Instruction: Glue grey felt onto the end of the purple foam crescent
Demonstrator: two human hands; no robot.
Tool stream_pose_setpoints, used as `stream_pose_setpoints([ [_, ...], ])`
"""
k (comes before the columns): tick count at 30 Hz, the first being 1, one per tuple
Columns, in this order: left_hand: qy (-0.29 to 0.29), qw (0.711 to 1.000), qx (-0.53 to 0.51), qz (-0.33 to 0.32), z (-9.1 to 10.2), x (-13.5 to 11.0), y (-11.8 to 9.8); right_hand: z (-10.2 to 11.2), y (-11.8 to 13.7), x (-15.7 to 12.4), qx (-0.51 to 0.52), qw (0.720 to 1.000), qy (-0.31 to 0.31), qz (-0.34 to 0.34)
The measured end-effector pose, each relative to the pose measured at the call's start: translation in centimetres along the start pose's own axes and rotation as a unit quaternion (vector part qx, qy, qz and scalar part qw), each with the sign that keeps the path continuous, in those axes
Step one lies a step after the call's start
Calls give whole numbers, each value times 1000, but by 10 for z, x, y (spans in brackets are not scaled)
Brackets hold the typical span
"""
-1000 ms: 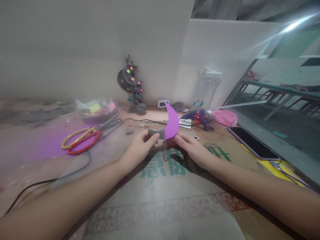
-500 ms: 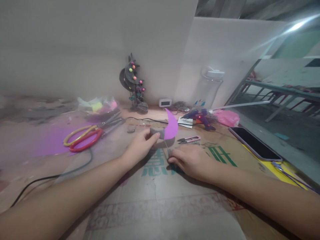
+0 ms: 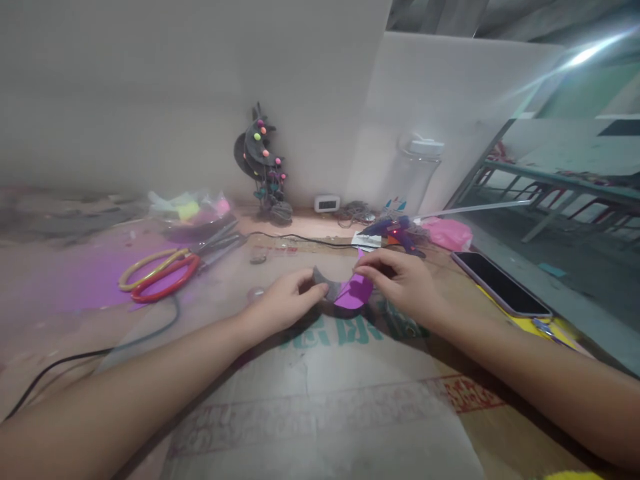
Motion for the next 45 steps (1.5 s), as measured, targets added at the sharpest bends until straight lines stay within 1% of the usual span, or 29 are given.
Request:
stream_pose_setpoints([
  [1, 12, 999, 29, -7, 0, 0, -1, -1, -4, 0, 9, 1000, -3, -16],
  [3, 32, 998, 53, -21, 0, 1, -3, -3, -9, 0, 18, 1000, -1, -24],
  [6, 50, 998, 34, -28, 1, 2, -4, -5, -15, 0, 26, 1000, 0, -16],
  [11, 58, 998, 20, -23, 1, 2, -2, -6, -22, -1, 9, 1000, 10, -4],
  [18, 100, 995, 6, -16, -1, 0, -2, -8, -25, -1, -17, 999, 20, 18],
  [24, 143, 990, -9, -16, -5, 0, -1, -5, -36, 1, -31, 999, 7, 9],
  [27, 156, 987, 6, -33, -5, -1, -1, -5, -37, 1, -42, 999, -2, 12],
  [32, 160, 984, 53, -55, -3, -2, -3, -7, -35, 0, -41, 999, 2, 20],
  [37, 177, 981, 65, -45, -2, -2, -2, -6, -37, 1, -46, 999, 3, 4],
  [40, 206, 977, 37, -43, -2, -2, 0, -1, -38, 4, -42, 999, -8, -4],
  [42, 226, 973, 13, -38, -2, -2, 1, 3, -38, 6, -34, 999, -11, -20],
  [45, 237, 971, 2, -38, -2, -1, 2, 8, -42, 9, -14, 998, -7, -56],
])
Point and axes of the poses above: each hand's wrist, its own x-axis towards the middle knuckle, its own z-axis out of the back of the hand, y = z × x, the point moved 3 cm from there along x, towards the middle knuckle, and after that the axes turned 6 degrees about z, right-handed, at the moved point
